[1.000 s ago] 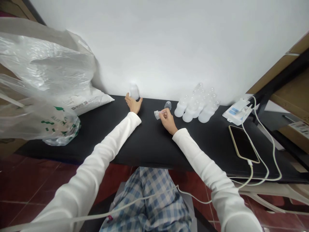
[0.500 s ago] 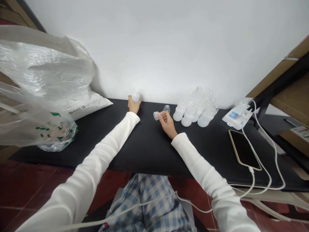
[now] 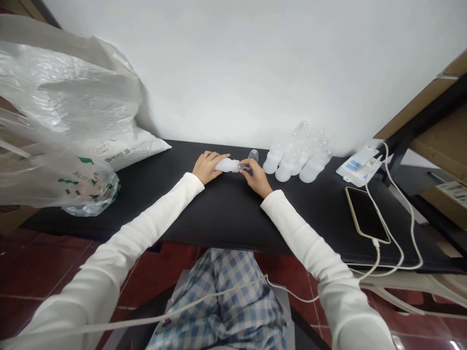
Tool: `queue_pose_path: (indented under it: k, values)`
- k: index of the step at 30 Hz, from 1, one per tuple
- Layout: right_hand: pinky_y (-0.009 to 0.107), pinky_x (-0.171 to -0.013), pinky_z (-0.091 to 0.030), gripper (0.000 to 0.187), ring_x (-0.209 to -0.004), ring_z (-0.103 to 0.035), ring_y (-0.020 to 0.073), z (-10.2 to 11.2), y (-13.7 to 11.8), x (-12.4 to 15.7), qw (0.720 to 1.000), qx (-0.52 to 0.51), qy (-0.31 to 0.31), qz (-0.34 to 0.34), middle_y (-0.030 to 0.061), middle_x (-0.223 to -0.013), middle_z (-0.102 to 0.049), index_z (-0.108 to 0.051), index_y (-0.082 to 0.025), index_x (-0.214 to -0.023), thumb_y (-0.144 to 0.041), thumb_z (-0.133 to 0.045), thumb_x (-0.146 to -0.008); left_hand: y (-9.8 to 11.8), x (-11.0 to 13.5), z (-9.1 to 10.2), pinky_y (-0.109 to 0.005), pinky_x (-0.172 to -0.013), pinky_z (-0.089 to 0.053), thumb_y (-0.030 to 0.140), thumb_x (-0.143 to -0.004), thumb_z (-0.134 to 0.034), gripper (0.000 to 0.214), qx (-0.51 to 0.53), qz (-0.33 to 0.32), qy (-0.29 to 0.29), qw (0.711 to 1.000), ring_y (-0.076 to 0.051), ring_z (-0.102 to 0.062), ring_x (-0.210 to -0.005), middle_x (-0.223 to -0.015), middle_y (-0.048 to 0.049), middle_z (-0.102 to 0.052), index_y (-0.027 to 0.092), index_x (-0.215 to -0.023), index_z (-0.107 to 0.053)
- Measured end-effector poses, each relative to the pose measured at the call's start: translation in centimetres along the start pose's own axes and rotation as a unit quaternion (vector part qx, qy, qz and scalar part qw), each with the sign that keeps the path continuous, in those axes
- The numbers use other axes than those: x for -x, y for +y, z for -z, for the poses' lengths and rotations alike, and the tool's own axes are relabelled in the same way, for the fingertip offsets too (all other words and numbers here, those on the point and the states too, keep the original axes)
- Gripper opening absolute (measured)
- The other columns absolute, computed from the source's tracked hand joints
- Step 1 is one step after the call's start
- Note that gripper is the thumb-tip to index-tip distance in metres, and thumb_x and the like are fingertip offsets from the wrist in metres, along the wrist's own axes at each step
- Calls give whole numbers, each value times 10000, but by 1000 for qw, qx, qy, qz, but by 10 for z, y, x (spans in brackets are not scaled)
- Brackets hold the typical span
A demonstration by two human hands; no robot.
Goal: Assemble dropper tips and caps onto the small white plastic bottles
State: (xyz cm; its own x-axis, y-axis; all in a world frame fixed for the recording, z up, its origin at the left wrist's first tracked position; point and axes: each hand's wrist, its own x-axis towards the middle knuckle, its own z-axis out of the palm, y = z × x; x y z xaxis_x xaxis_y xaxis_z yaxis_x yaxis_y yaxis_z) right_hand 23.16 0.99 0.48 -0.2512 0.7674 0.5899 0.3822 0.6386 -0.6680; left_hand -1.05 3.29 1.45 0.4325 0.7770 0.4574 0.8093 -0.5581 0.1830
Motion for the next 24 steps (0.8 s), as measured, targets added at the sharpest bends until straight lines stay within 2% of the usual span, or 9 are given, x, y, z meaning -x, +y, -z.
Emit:
queue_pose_path:
  k: [3,6,9,12,16,18,20,22,24]
  values:
    - [471,-979,-553,150,-1091,-665,275,4,2,0,998,33,-27,45,92,-1127,-706,-659,-259,-1081,-355,-596,-985,-6,-2,-2,-442,-959,-453,228,-839,-698,657,-8,-44,-8,999,-331,-585,-1084,-1172,-121,-702,265,-1484,-576]
    - [490,-1049,-525,183,-1140,-662,279,9,0,0,992,72,-46,91,91,-1177,-713,-664,-269,-1105,-351,-518,-1030,-13,-1,-2,-412,-952,-475,355,-862,-724,632,-15,-87,0,996,-299,-619,-1019,-1101,-114,-732,228,-1467,-593]
    - [467,-1006,-546,260,-1120,-673,278,13,-3,-1,987,108,-55,105,103,-1193,-718,-653,-256,-1172,-419,-492,-1048,-14,0,-1,-382,-924,-496,458,-892,-700,626,-27,-106,15,994,-275,-639,-995,-1083,-107,-750,199,-1453,-604]
    - [418,-902,-556,361,-991,-688,268,14,-5,-2,985,147,-58,74,115,-1089,-733,-662,-224,-1128,-529,-490,-1038,-9,1,3,-370,-895,-495,440,-897,-697,618,-54,-117,13,992,-269,-650,-993,-1061,-103,-754,202,-1459,-600]
    - [361,-797,-502,628,-688,-638,215,12,-9,-1,974,206,-88,-35,61,-669,-639,-608,-220,-696,-572,-264,-1086,5,0,7,-375,-861,-469,357,-903,-682,617,-92,-129,2,987,-286,-646,-1033,-1085,-117,-745,225,-1495,-566]
    - [361,-795,-481,724,-615,-615,203,11,-12,-1,968,217,-101,-80,47,-559,-572,-554,-225,-595,-554,-151,-1098,9,-1,8,-376,-859,-462,343,-907,-676,623,-95,-135,-2,986,-288,-644,-1047,-1109,-119,-740,234,-1507,-553]
    - [382,-821,-481,686,-687,-651,228,13,-14,-2,965,241,-82,-67,69,-646,-642,-639,-208,-705,-582,-209,-1088,10,-1,8,-377,-862,-464,346,-905,-680,624,-90,-132,-2,987,-289,-647,-1047,-1107,-123,-737,227,-1505,-554]
    - [412,-862,-496,549,-877,-690,278,16,-16,-3,963,261,-70,8,128,-943,-740,-703,-174,-1024,-636,-407,-1034,8,-2,7,-376,-868,-468,357,-901,-686,622,-86,-122,-3,989,-287,-655,-1037,-1093,-126,-737,210,-1494,-565]
    - [433,-899,-509,556,-1062,-679,314,19,-15,-4,957,256,-97,93,169,-1228,-713,-626,-172,-1293,-627,-539,-985,3,-2,7,-367,-874,-469,374,-897,-692,625,-82,-116,-13,990,-275,-668,-1011,-1087,-122,-738,202,-1486,-574]
